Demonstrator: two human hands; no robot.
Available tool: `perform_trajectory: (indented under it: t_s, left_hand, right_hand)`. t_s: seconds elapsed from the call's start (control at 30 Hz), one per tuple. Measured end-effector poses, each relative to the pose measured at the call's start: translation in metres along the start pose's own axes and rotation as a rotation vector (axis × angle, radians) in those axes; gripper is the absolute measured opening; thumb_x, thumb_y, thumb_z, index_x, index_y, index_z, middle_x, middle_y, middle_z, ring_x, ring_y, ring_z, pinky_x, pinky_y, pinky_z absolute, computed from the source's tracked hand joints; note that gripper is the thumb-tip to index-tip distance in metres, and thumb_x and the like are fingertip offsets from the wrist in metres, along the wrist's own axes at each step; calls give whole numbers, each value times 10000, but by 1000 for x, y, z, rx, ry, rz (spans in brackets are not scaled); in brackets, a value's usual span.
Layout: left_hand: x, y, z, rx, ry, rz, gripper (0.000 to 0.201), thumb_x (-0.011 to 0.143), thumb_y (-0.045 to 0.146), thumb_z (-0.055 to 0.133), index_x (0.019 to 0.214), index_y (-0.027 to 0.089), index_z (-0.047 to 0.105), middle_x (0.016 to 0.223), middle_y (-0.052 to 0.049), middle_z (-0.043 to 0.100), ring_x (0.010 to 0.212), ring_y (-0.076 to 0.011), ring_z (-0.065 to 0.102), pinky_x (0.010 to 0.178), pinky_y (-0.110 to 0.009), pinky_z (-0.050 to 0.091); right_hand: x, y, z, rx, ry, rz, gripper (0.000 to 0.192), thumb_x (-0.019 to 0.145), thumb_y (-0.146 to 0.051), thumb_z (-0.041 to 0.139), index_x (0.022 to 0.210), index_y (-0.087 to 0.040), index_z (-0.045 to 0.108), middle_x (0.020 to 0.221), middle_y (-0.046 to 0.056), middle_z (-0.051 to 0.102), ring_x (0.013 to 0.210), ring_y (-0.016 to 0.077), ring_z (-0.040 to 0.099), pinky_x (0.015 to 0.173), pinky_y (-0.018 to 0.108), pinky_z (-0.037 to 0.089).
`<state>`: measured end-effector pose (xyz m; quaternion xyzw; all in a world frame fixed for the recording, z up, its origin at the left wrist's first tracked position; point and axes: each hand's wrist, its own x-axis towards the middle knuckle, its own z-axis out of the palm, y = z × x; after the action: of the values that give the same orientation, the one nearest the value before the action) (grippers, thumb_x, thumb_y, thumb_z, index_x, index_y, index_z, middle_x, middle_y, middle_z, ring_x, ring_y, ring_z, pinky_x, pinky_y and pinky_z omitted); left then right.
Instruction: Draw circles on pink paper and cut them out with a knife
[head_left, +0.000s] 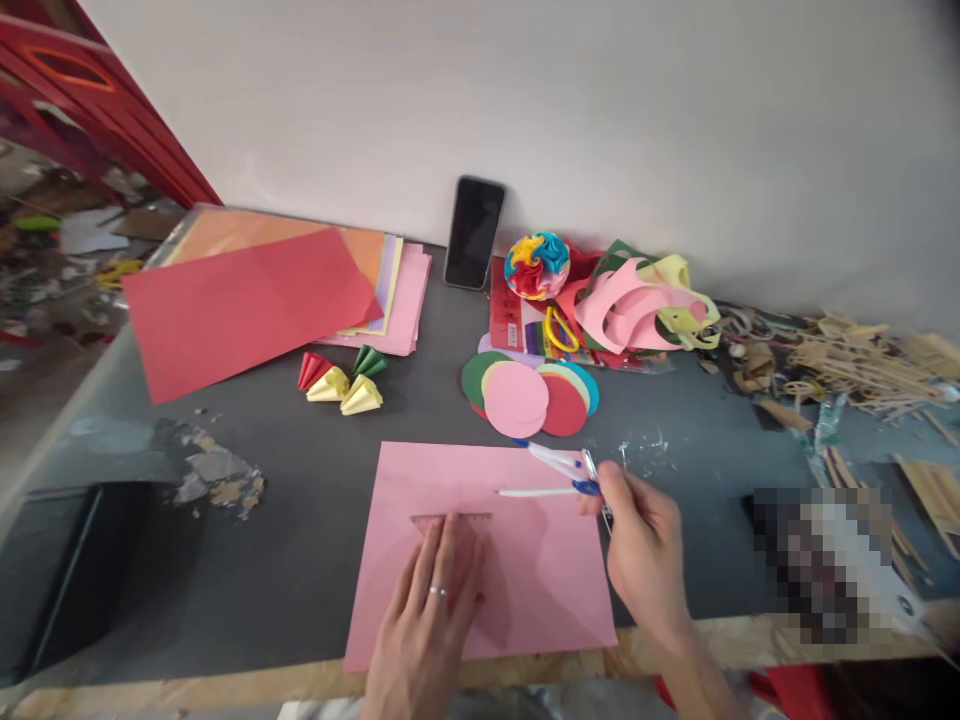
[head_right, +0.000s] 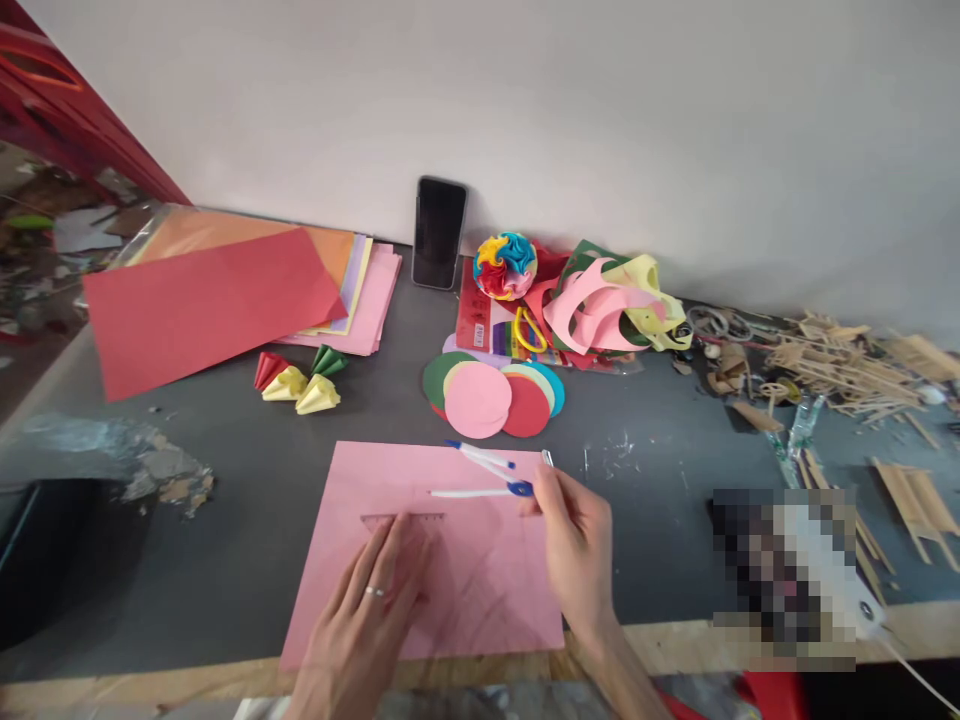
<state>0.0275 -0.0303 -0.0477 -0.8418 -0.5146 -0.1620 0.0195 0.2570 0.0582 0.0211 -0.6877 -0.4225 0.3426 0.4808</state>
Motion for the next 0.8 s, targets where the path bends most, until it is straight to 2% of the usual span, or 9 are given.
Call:
perform_trajectory:
  t_s: [0.07, 0.13, 0.23, 0.3, 0.47, 0.63, 0.8]
  left_hand:
    - [-3, -11, -6, -5, 3, -13, 587, 924, 233, 588, 1505, 249, 505, 1612, -170, 483, 1484, -350, 467, 1055, -453, 595]
    - [-5, -23, -12, 7, -6, -23, 586, 930, 234, 597, 1508, 265, 502, 1598, -166, 502, 1470, -352, 487, 1028, -456, 609]
    - [-6, -37, -17, -22, -22, -42, 591, 942, 221, 589, 1518, 300, 485, 1594, -132, 515, 1457, -328, 509, 1020, -427, 608]
    - [-6, -42, -18, -41, -27, -44, 605, 946, 221, 588, 1530, 316, 464, 1591, -117, 522, 1447, -314, 522, 1035, -419, 597]
    - [-5, -39, -17, -20, -12, -47, 654, 923, 204, 623, 1542, 321, 447, 1587, -126, 526, 1435, -342, 533, 1043, -459, 591]
    - [0, -31, -17, -10, 29, -48, 639, 920, 212, 633, 1533, 279, 467, 1551, -149, 561, 1408, -362, 558, 1002, -480, 617]
    - [2, -26, -20, -22, 16, -37, 586, 934, 219, 613, 1509, 256, 504, 1544, -152, 567, 1402, -360, 565, 971, -462, 636]
  right_hand:
    - [-13, 17, -13, 202, 124, 125, 516, 920, -517, 703, 556, -199, 523, 564, -25, 551, 602, 150, 598, 624, 279, 490]
    - [-21, 35, -23, 358, 304, 163, 526, 925, -489, 703, 537, -211, 481, 570, -23, 576, 591, 148, 613, 619, 291, 518]
    - [-21, 57, -34, 451, 560, 71, 523, 971, -490, 609, 539, -234, 464, 560, -24, 581, 594, 140, 624, 630, 293, 549]
    - [-13, 69, -39, 476, 644, 25, 530, 962, -500, 598, 528, -239, 443, 512, -42, 527, 573, 128, 611, 622, 275, 553]
    - [12, 83, -43, 511, 600, 39, 524, 878, -492, 721, 530, -226, 434, 442, -76, 456, 488, 120, 574, 551, 266, 529]
    - [30, 87, -39, 498, 571, -2, 541, 917, -480, 688, 519, -214, 434, 447, -53, 513, 478, 126, 589, 543, 266, 519]
    - [53, 85, -34, 535, 555, -88, 549, 926, -536, 664, 554, -224, 407, 431, -91, 407, 436, 115, 526, 481, 254, 463]
